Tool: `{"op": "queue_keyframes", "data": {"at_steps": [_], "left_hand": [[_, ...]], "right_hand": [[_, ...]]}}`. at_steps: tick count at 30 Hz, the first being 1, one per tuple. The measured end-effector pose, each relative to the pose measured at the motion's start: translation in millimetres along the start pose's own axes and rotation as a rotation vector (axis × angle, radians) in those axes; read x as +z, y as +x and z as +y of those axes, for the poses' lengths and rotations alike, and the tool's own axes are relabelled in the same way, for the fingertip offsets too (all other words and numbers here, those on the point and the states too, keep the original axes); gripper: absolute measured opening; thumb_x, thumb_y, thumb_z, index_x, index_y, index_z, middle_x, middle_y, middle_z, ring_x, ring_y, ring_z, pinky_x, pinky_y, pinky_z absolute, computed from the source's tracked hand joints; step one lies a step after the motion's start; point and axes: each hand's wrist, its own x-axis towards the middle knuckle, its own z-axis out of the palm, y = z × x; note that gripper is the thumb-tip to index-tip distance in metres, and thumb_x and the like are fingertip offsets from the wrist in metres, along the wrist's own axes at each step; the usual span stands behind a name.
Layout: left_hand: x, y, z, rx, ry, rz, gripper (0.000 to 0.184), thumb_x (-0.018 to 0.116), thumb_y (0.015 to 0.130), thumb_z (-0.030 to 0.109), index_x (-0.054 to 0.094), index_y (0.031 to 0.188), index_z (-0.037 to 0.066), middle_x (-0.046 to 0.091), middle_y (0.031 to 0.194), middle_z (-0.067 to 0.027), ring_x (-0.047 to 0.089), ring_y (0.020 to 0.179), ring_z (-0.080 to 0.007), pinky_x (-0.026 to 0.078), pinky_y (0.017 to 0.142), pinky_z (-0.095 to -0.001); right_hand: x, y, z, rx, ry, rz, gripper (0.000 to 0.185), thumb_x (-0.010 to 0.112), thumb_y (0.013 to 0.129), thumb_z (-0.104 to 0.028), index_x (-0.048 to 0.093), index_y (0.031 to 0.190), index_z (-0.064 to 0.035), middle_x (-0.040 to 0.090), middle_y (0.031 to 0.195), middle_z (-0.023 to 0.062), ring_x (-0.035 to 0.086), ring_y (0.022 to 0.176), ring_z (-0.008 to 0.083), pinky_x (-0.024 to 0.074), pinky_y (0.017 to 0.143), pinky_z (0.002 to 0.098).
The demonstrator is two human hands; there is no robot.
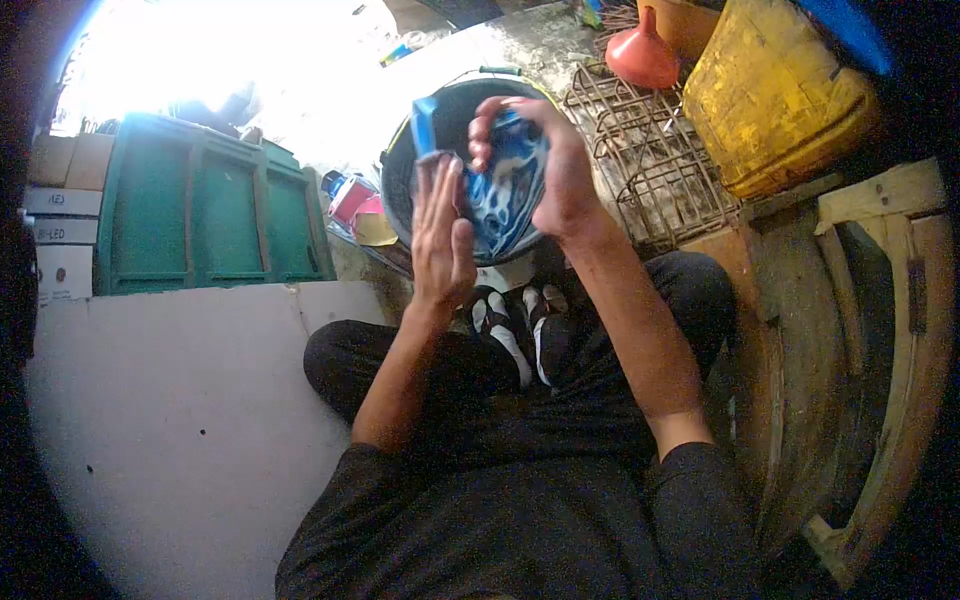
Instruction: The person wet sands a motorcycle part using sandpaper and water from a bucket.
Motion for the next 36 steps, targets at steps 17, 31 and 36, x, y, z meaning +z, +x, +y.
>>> {"op": "queue_keyframes", "data": {"at_steps": [17,31,36], "left_hand": [[-2.9,-0.8,2.7,-0.028,0.028,0.017,0.059,0.041,0.103,0.042,0.046,0.149,0.005,0.048,0.152,-0.0151,0.022,0.151,-0.0429,0.012,0.121,-0.058],[-5.5,-1.4,9.2,-0.02,0.032,0.057,0.057,0.047,0.102,0.038,0.046,0.148,0.003,0.05,0.149,-0.017,0.023,0.15,-0.0436,0.017,0.121,-0.0547],[-1.8,11.3,0.3,-0.082,0.024,0.055,0.061,0.047,0.102,0.042,0.046,0.149,0.004,0.048,0.152,-0.0175,0.024,0.15,-0.0442,0.02,0.12,-0.0551]], "right_hand": [[-1.6,5.4,3.0,-0.039,-0.085,-0.019,0.03,0.05,0.097,-0.025,0.062,0.106,0.0019,0.064,0.089,0.01,0.06,0.077,0.0191,0.053,0.073,0.0325],[-2.2,3.0,2.5,0.022,0.011,-0.031,0.031,0.049,0.097,-0.022,0.063,0.107,0.0031,0.066,0.09,0.0102,0.062,0.077,0.0185,0.0533,0.074,0.031],[-1.1,5.3,18.2,0.016,-0.096,-0.002,0.032,0.048,0.098,-0.021,0.063,0.109,0.004,0.068,0.09,0.0099,0.063,0.078,0.0182,0.0533,0.075,0.0308]]}}
